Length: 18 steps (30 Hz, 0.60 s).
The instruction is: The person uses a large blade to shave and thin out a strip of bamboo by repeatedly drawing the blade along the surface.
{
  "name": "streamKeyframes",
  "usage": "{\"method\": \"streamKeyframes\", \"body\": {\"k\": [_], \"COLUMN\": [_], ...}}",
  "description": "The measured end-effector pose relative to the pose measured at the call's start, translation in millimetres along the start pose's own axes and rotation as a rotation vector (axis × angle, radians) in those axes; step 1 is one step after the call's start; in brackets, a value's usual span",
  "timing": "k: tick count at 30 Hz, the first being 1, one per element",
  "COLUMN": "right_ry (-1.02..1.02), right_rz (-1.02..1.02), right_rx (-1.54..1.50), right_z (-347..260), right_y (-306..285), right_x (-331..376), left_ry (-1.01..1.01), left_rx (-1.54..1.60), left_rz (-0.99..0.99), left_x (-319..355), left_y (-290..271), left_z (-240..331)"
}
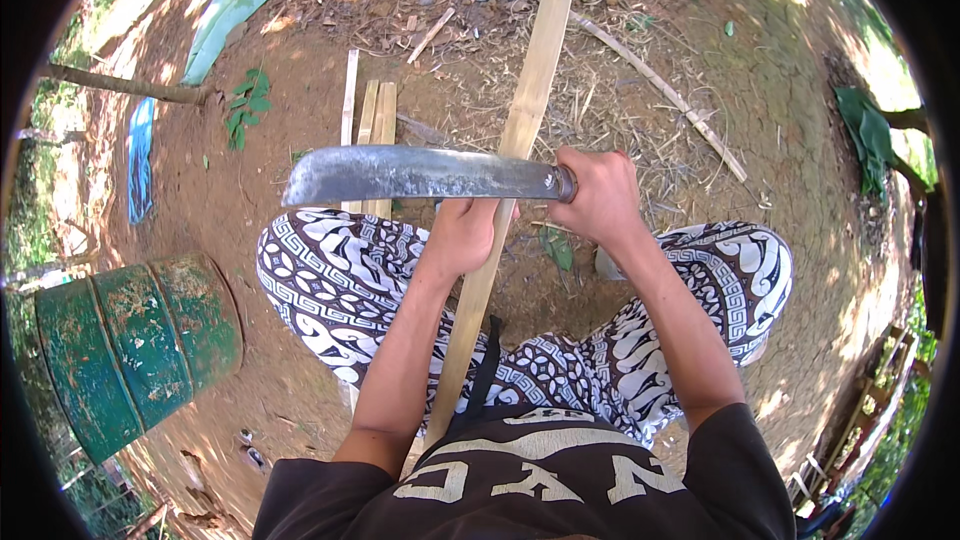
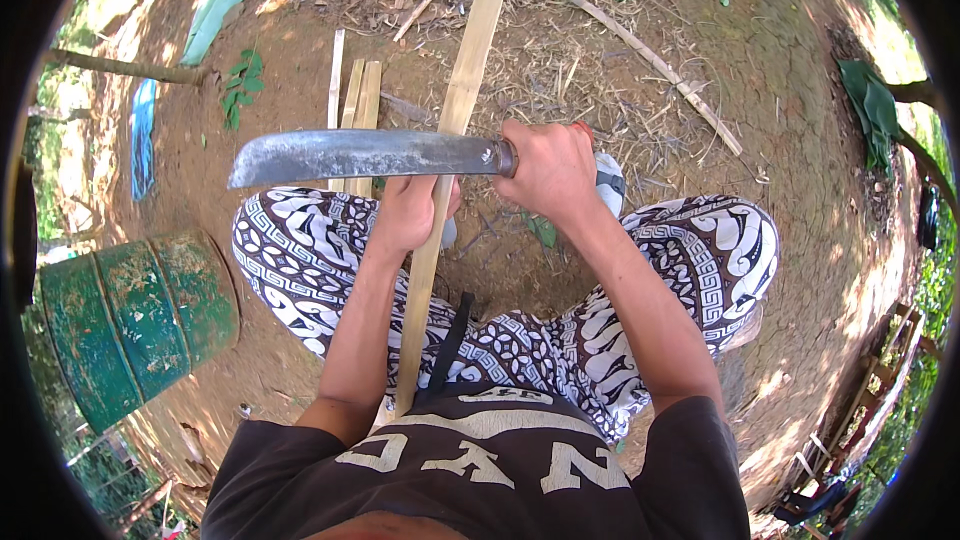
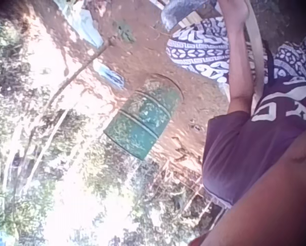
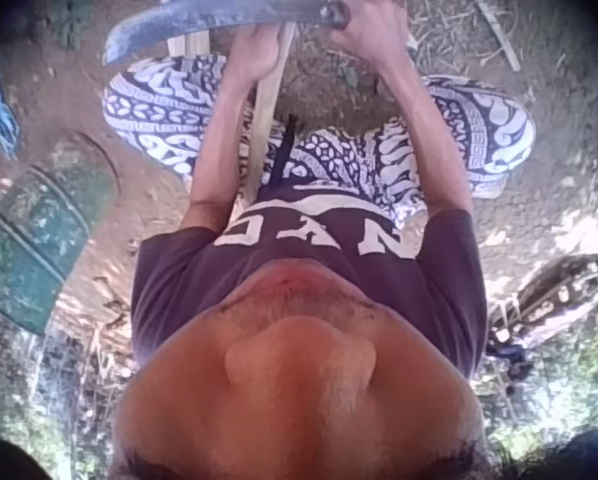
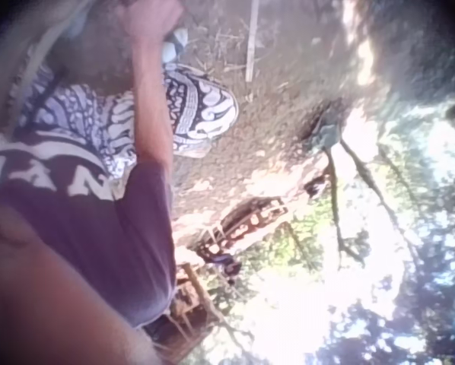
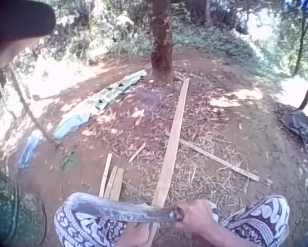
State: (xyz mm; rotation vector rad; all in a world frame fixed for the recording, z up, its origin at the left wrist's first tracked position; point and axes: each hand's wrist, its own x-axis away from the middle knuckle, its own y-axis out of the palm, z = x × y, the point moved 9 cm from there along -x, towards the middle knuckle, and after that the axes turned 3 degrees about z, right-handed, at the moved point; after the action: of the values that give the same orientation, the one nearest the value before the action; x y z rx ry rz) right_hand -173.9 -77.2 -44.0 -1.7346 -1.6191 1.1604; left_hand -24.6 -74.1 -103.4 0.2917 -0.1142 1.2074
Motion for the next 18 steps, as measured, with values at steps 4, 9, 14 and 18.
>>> {"method": "streamKeyframes", "body": {"k": [4,9,14,18], "right_ry": [0.034,0.222,0.072,-0.055], "right_rz": [0.056,-0.002,-0.103,-0.119], "right_rx": [0.060,0.186,0.057,0.088], "right_z": [29.7,58.1,18.5,-7.0], "right_y": [-3.7,-6.2,6.4,12.0], "right_x": [-5.4,-24.1,-13.0,-5.7], "left_ry": [-0.028,-0.018,-0.043,0.108], "left_rx": [0.041,-0.135,-0.130,-0.169], "left_rz": [-0.024,0.080,0.107,0.194], "left_x": [0.6,-18.0,-13.4,-6.4], "left_y": [3.9,-5.3,-13.7,-7.8], "left_z": [4.0,4.7,3.7,14.0]}}
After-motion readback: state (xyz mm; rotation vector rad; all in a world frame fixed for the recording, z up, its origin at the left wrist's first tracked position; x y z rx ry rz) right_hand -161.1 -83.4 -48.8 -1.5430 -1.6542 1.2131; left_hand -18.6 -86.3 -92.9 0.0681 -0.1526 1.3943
